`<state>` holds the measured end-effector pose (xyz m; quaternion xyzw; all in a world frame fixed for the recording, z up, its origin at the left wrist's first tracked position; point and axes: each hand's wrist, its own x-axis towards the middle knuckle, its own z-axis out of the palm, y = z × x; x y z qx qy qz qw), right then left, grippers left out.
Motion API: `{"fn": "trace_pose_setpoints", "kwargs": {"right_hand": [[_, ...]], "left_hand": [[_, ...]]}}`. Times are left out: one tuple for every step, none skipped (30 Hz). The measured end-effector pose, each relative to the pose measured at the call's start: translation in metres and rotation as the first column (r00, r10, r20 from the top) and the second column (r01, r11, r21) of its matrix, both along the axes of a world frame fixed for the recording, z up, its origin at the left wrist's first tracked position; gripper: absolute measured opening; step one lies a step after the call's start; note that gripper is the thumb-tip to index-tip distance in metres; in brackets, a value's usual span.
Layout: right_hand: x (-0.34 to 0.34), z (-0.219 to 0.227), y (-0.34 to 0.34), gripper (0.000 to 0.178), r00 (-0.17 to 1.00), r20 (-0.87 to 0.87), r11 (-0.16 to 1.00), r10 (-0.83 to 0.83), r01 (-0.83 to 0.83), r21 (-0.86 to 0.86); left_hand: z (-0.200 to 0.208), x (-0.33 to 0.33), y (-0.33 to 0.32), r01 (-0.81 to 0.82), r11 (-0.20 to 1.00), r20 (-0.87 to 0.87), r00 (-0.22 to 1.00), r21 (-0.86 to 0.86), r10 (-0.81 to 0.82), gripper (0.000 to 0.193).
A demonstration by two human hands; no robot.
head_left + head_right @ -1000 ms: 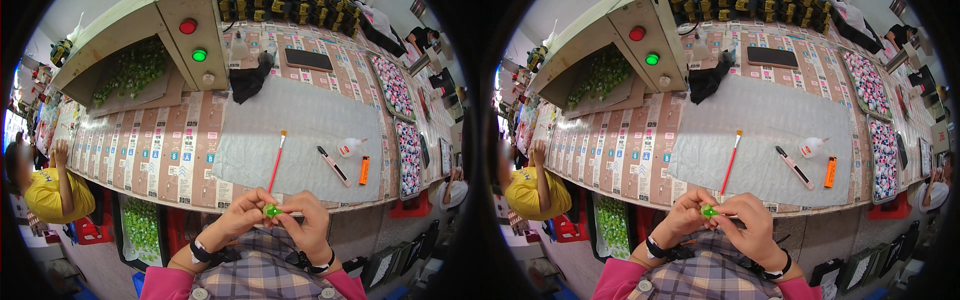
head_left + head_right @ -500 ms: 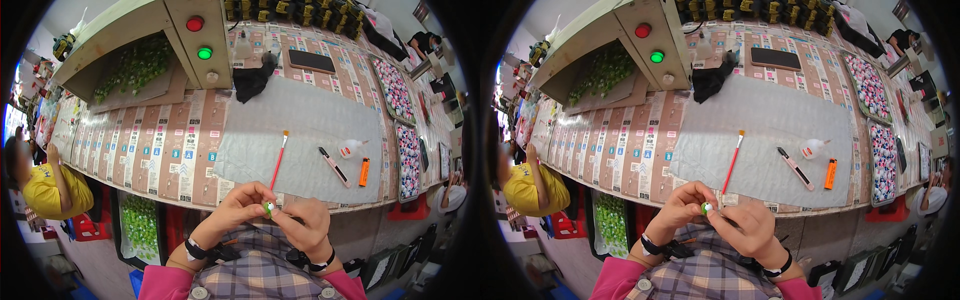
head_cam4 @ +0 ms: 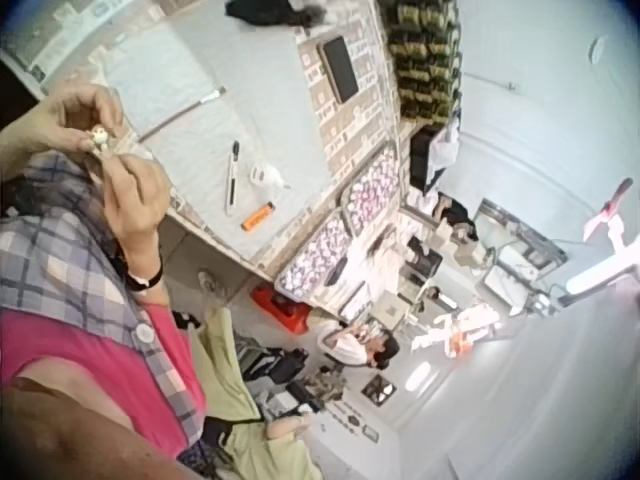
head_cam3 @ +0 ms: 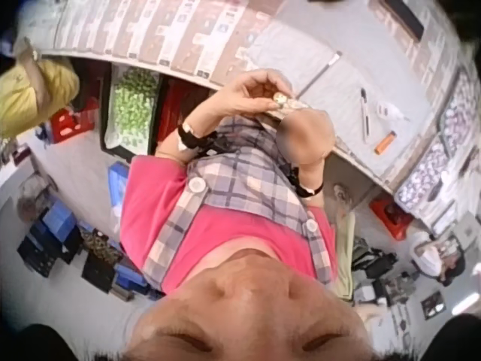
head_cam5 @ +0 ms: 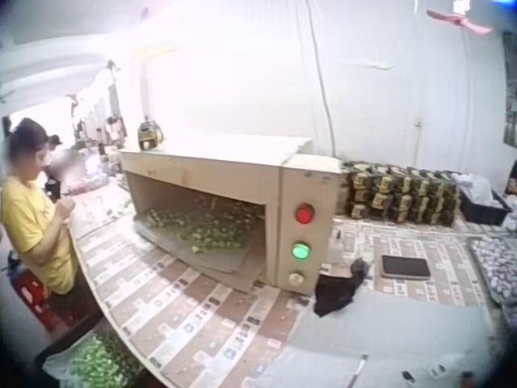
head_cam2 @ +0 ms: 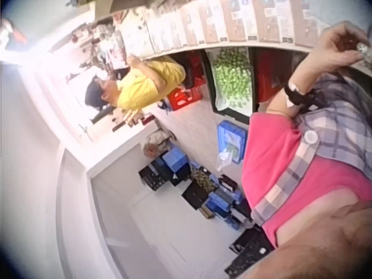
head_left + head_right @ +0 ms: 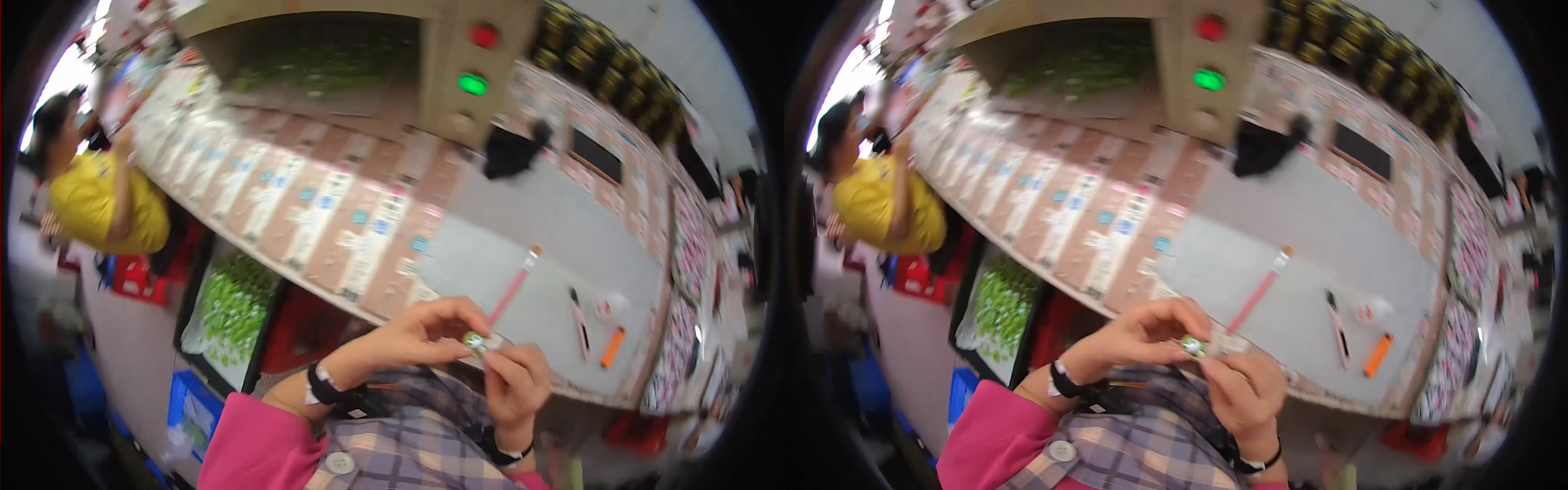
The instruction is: Applying glue to small green plastic spheres and attaching white components.
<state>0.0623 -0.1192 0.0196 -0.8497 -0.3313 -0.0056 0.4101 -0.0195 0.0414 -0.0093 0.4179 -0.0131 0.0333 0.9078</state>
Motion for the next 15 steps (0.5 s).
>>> {"fn": "trace_pose_setpoints", "kwargs": {"right_hand": [[-0.002, -0.002, 0.002, 0.008, 0.999, 0.006, 0.998, 0.05, -0.05, 0.032], [-0.004, -0.008, 0.003, 0.008, 0.994, 0.01, 0.993, 0.104, -0.105, 0.06], [-0.005, -0.012, -0.001, 0.008, 0.988, 0.007, 0.983, 0.154, -0.154, 0.101], [-0.004, -0.017, -0.006, 0.008, 0.979, 0.002, 0.97, 0.203, -0.202, 0.138], [0.0, -0.022, -0.012, 0.007, 0.973, 0.006, 0.958, 0.233, -0.23, 0.171], [-0.002, -0.023, -0.014, 0.007, 0.965, 0.006, 0.946, 0.262, -0.258, 0.195], [-0.003, -0.023, -0.014, 0.007, 0.958, 0.028, 0.936, 0.285, -0.284, 0.208], [-0.001, -0.027, -0.016, 0.007, 0.952, 0.047, 0.926, 0.302, -0.305, 0.222], [0.001, -0.023, -0.014, 0.007, 0.953, 0.063, 0.925, 0.298, -0.304, 0.23], [0.003, -0.02, -0.013, 0.007, 0.956, 0.077, 0.928, 0.283, -0.294, 0.229], [0.004, -0.021, -0.012, 0.007, 0.963, 0.104, 0.938, 0.251, -0.268, 0.22], [0.002, -0.018, -0.012, 0.007, 0.967, 0.126, 0.946, 0.223, -0.246, 0.211], [0.001, -0.016, -0.01, 0.008, 0.963, 0.103, 0.943, 0.248, -0.264, 0.205], [0.003, -0.016, -0.008, 0.009, 0.964, 0.096, 0.944, 0.248, -0.263, 0.197], [0.005, -0.016, -0.006, 0.01, 0.955, 0.126, 0.939, 0.268, -0.288, 0.19]], "left_hand": [[-0.005, -0.003, 0.004, -0.025, 1.0, 0.02, 0.999, -0.01, 0.025, 0.028], [-0.012, -0.01, 0.012, -0.055, 0.998, 0.038, 0.998, -0.024, 0.055, 0.029], [-0.014, -0.018, 0.022, -0.119, 0.993, -0.033, 0.992, -0.021, 0.118, 0.028], [-0.016, -0.031, 0.037, -0.185, 0.983, -0.122, 0.975, -0.008, 0.183, 0.027], [-0.016, -0.045, 0.052, -0.313, 0.95, -0.16, 0.937, 0.008, 0.31, 0.027], [-0.015, -0.063, 0.064, -0.436, 0.9, -0.196, 0.881, 0.019, 0.431, 0.026], [-0.016, -0.087, 0.074, -0.578, 0.815, -0.202, 0.794, 0.042, 0.574, 0.027], [-0.019, -0.117, 0.084, -0.658, 0.753, -0.19, 0.743, -0.028, 0.642, 0.028], [-0.016, -0.14, 0.091, -0.759, 0.648, -0.25, 0.619, 0.053, 0.745, 0.027], [-0.027, -0.164, 0.102, -0.826, 0.543, -0.292, 0.488, 0.149, 0.823, 0.026], [-0.038, -0.182, 0.113, -0.866, 0.451, -0.313, 0.376, 0.216, 0.872, 0.027], [-0.049, -0.199, 0.119, -0.825, 0.29, -0.315, 0.144, 0.485, 0.938, 0.03], [-0.086, -0.233, 0.126, -0.291, -0.029, 0.023, -0.025, 0.956, 0.999, 0.046], [-0.101, -0.244, 0.125, 0.238, -0.181, 0.206, -0.083, 0.954, 0.975, 0.065], [-0.109, -0.245, 0.128, 0.296, -0.232, 0.263, -0.07, 0.927, 0.962, 0.076]]}}
